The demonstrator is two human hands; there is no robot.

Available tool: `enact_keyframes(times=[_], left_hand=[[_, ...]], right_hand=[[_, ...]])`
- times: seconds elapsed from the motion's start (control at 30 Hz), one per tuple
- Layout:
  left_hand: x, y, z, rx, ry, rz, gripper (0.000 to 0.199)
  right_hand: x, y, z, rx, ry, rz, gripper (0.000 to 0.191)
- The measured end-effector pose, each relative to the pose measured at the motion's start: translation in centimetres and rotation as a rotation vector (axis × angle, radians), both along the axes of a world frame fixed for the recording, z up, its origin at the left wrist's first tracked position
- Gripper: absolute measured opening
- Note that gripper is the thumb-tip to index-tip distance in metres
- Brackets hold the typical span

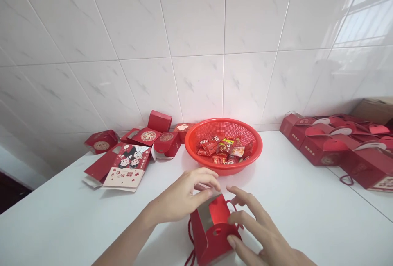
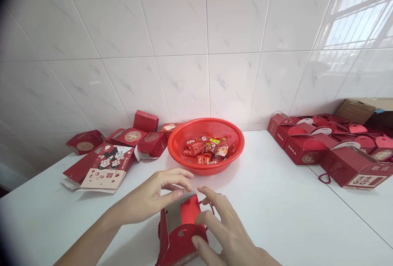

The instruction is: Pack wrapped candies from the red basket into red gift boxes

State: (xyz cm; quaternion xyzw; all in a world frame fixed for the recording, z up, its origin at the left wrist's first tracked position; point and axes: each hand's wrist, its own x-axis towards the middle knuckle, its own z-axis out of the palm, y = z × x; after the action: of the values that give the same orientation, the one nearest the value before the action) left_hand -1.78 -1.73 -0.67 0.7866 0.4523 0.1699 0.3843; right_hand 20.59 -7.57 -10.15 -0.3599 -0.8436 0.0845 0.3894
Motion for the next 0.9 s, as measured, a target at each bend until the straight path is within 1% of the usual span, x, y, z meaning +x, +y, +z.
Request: enact_keyframes(times=[0.13,0.27,0.33,0.4,0.47,0.6,0.73,0.8,0.9], left_hand=[[-0.5,-0.1,0.3,0.032,0.106,-0.009,0.029],[-1.4,-0.3,-0.1,0.031,0.203,-0.014,0.028],[-1.8,-0.4,-0.3,0.044,0.239,-0.002,0.027],[-2.0,-0.4,-0.5,0.049,0.254,0.004,0.026],[-2.0,-0.4,-0.5,0.051,0.254,0.014,0.023],[-1.7,-0.4,-0.4,0.042,0.252,0.049,0.022],[-1.4,-0.4,-0.9,0.023,0.250,0.086,0.037],[-1.4,-0.4,-1.1,0.007,0.258,0.081,0.043],[-1.2,-0.5,-0.9,-0.006,0.276,0.055,0.053]], right_hand=[[-0.7,0.7,0.8,-0.067,0.029,0.124,0.012],[-1.6,1.5,2.1,-0.255,0.035,0.217,0.013],[-2.1,1.8,2.5,-0.300,0.046,0.249,0.011],[-2.4,2.0,2.6,-0.274,0.082,0.280,0.010],[-2.6,2.0,2.8,-0.241,0.107,0.282,0.014],[-2.3,1.9,4.1,-0.214,0.097,0.273,0.020],[-2.1,2.1,5.4,-0.267,0.028,0.350,0.022],[-2.1,2.3,5.5,-0.281,-0.015,0.363,0.028],[-2.2,2.6,5.4,-0.251,-0.059,0.360,0.035]])
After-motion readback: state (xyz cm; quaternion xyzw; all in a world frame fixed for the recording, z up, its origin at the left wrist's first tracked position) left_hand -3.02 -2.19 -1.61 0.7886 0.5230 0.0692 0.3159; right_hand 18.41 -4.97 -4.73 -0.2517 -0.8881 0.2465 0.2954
